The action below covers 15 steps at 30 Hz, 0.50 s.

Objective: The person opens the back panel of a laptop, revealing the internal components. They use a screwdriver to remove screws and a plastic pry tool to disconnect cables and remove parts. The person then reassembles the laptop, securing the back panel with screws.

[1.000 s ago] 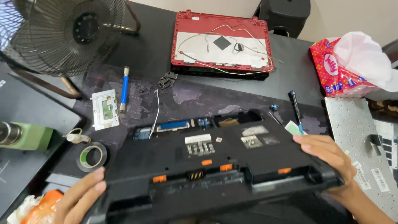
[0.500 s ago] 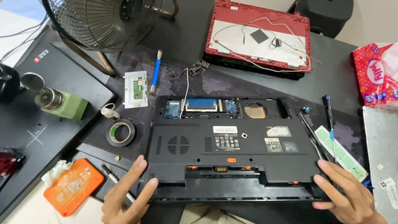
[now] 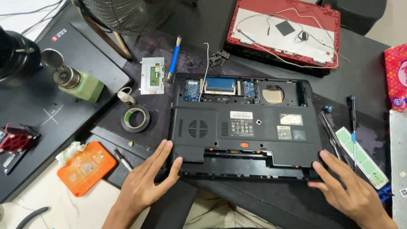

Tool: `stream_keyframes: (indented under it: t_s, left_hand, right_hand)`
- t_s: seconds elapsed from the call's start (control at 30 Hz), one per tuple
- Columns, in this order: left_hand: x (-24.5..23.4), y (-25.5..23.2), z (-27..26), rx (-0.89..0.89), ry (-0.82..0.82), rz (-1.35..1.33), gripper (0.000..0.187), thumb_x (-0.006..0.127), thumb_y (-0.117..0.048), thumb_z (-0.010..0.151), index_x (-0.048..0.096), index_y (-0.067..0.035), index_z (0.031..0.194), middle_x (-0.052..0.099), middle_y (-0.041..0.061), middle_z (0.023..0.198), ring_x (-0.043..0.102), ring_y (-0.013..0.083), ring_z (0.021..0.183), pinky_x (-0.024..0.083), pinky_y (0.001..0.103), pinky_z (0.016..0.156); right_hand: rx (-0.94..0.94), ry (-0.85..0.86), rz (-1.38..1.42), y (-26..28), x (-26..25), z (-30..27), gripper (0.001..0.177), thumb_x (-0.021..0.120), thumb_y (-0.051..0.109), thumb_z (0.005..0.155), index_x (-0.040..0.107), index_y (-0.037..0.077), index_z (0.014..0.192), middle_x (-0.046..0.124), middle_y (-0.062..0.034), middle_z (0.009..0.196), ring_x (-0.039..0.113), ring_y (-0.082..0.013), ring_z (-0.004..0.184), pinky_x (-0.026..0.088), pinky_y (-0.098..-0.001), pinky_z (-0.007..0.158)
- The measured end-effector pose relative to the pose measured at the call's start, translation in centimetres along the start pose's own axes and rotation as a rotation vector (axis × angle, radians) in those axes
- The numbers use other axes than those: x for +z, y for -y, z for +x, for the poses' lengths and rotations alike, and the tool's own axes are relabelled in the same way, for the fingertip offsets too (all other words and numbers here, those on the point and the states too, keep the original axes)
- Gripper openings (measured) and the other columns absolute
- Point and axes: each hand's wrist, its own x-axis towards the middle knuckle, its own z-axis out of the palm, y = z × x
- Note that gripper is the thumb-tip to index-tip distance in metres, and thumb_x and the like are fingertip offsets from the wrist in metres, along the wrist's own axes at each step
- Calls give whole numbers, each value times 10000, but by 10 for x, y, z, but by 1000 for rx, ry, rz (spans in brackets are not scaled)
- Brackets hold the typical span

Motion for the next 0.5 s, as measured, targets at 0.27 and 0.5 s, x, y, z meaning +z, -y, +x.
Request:
stream_keyframes:
  t_s: [0.27,0.5]
  left_hand:
    - [13,3,-3,-37,48,-63,435,824,-158,815,689,-8,1200,594,295,1369,638,419,1245,571,435,930]
    - [9,0,20,-226,70,-182,533,854,-369,705,721,-30,1095,660,188,1259,635,391,1190,530,474,948]
  right_hand:
    - [6,14,-73,4,7,12,541,809,230,770,667,31,1253,636,-171,1348,688,-310,1163,577,-376,950]
    - [119,-4,49,11,-11,36,448,830,226,747,716,82,1155,679,-115,1263,703,-301,1073,575,-366,874]
